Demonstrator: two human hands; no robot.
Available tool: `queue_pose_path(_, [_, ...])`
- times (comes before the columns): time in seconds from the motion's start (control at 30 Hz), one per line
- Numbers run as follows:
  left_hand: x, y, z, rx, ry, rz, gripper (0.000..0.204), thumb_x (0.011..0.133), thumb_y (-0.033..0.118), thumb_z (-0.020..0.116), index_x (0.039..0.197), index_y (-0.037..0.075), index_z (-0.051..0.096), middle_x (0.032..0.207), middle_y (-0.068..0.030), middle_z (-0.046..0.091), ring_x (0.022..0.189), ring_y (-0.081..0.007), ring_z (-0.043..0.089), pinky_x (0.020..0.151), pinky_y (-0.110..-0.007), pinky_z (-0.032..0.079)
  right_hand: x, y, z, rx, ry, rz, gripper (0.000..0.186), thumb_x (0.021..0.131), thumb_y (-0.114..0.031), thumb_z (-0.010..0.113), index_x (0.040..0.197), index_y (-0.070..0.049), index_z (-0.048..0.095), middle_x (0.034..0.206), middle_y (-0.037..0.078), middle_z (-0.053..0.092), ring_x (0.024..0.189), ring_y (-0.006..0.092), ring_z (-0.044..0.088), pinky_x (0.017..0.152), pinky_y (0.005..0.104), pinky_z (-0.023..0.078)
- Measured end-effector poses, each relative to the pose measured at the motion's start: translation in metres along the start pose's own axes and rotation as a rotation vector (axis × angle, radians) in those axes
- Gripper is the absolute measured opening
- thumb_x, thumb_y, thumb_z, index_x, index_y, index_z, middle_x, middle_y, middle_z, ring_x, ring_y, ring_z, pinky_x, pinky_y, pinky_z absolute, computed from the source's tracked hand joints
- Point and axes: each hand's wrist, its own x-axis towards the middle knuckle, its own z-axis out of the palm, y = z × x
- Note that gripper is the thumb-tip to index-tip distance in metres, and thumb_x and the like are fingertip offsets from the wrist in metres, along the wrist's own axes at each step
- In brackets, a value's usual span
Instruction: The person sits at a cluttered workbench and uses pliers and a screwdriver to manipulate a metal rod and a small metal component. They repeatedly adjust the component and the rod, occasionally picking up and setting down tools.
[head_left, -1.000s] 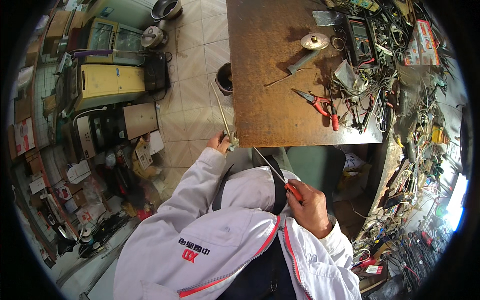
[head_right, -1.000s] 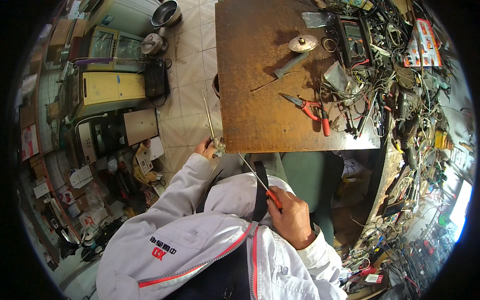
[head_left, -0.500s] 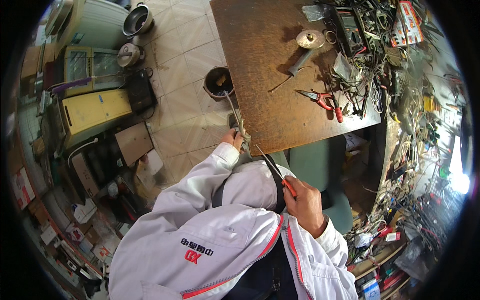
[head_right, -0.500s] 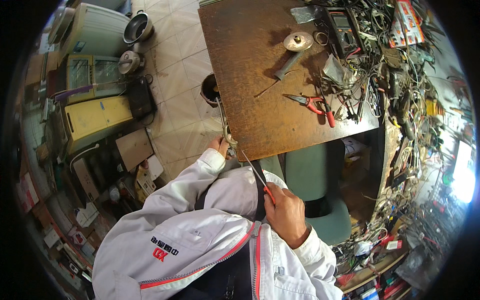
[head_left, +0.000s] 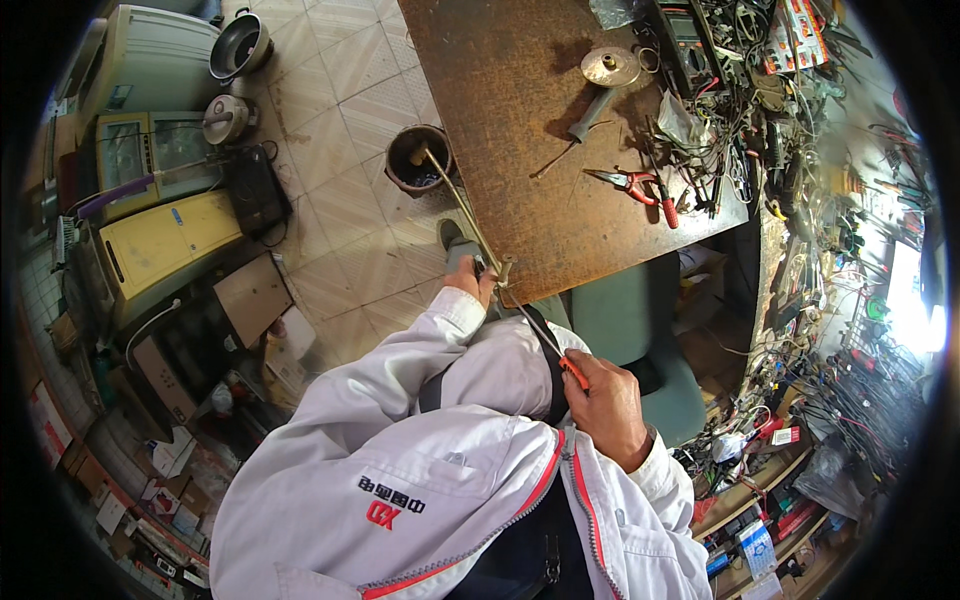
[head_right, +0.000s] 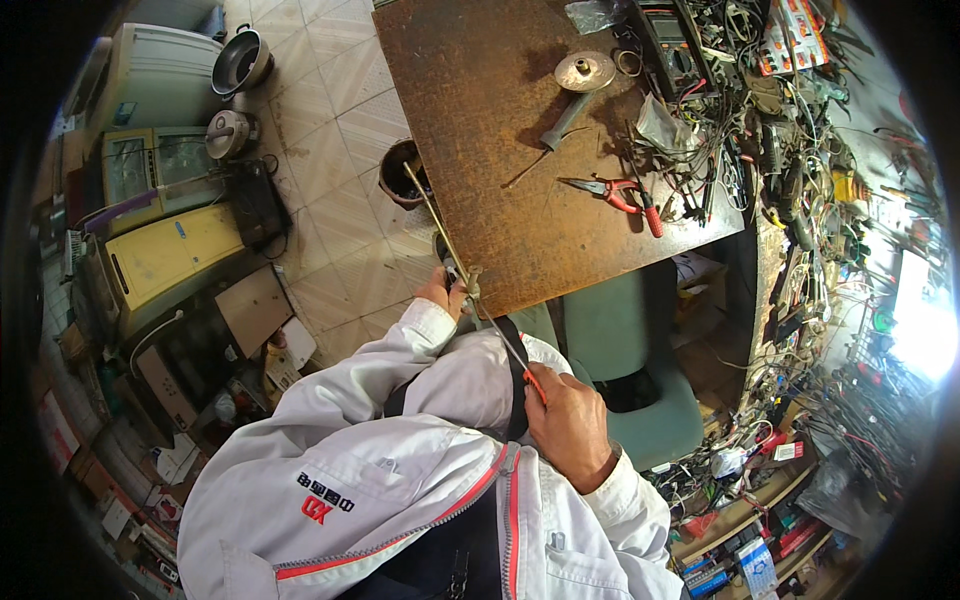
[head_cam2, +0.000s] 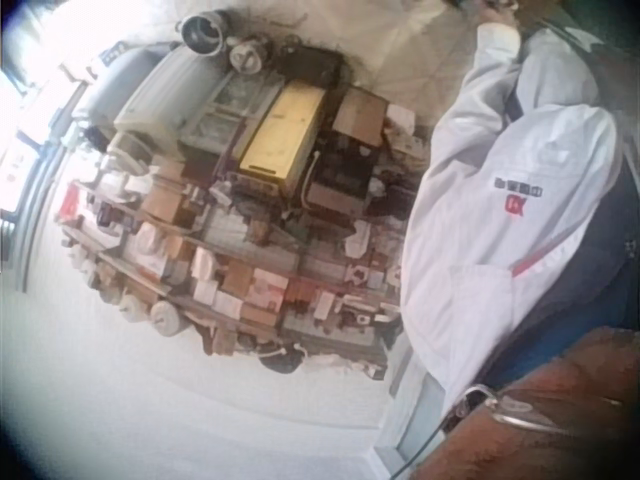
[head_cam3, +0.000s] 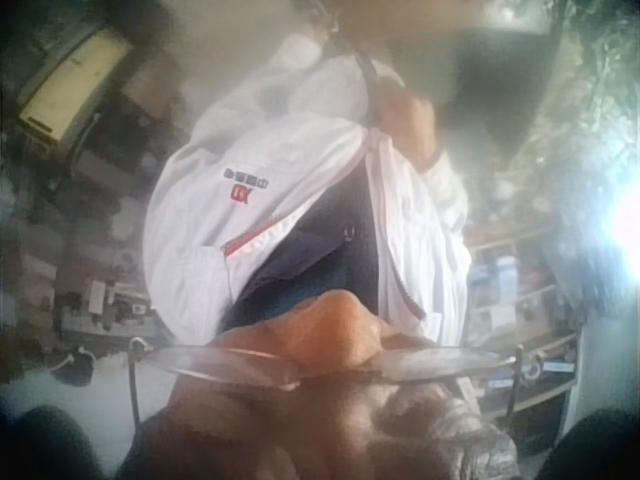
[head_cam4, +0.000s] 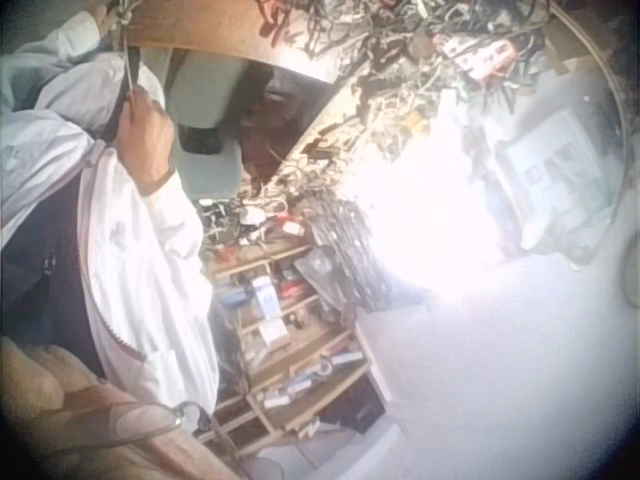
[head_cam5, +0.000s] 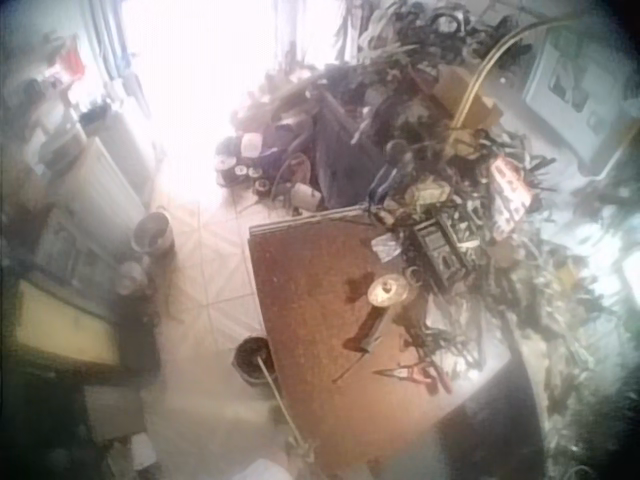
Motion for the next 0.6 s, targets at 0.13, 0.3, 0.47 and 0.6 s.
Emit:
queue_pose_path(0.13, [-0.002, 0.012, -0.005, 0.004, -0.020, -0.045, 0.032, 0.099, 0.030, 0.054, 0.108, 0.000, 0.052, 0.081, -0.0174, 0.069, 0.062, -0.0260, 0.071, 0.054, -0.038, 0.056, 0.000, 0.000, -0.001, -0.017, -0.002, -0.001, 0.027, 0.085, -0.016, 0.063, 0.110, -0.007, 0.066, 0.083, 0.020, 0.066, 0.073, 0.0409, 0.064, 0.066, 0.0473, 0.052])
queue_pose_path(0.3, [0.000, 0.004, -0.002, -0.056, -0.002, -0.022, 0.039, 0.093, 0.037, 0.060, 0.107, 0.002, 0.048, 0.065, -0.0207, 0.065, 0.062, -0.0366, 0.069, 0.056, -0.047, 0.053, 0.001, -0.001, -0.001, -0.015, -0.003, 0.005, 0.027, 0.085, -0.017, 0.063, 0.110, -0.007, 0.066, 0.083, 0.020, 0.066, 0.073, 0.0405, 0.064, 0.066, 0.0467, 0.052])
queue_pose_path(0.47, [0.000, 0.002, -0.001, -0.039, 0.001, -0.005, 0.039, 0.093, 0.036, 0.060, 0.108, 0.003, 0.048, 0.066, -0.0207, 0.065, 0.063, -0.0373, 0.068, 0.057, -0.048, 0.053, 0.002, 0.000, -0.002, -0.009, -0.001, -0.009, 0.027, 0.085, -0.016, 0.063, 0.110, -0.006, 0.066, 0.082, 0.020, 0.066, 0.072, 0.0402, 0.064, 0.066, 0.0467, 0.052])
queue_pose_path(0.6, [0.000, 0.003, -0.001, -0.043, 0.005, -0.018, 0.038, 0.092, 0.035, 0.062, 0.108, 0.004, 0.048, 0.068, -0.0218, 0.065, 0.064, -0.0395, 0.067, 0.057, -0.049, 0.052, 0.005, 0.000, -0.003, -0.031, -0.009, -0.015, 0.027, 0.085, -0.016, 0.063, 0.110, -0.006, 0.066, 0.081, 0.020, 0.065, 0.071, 0.0407, 0.064, 0.065, 0.0468, 0.052])
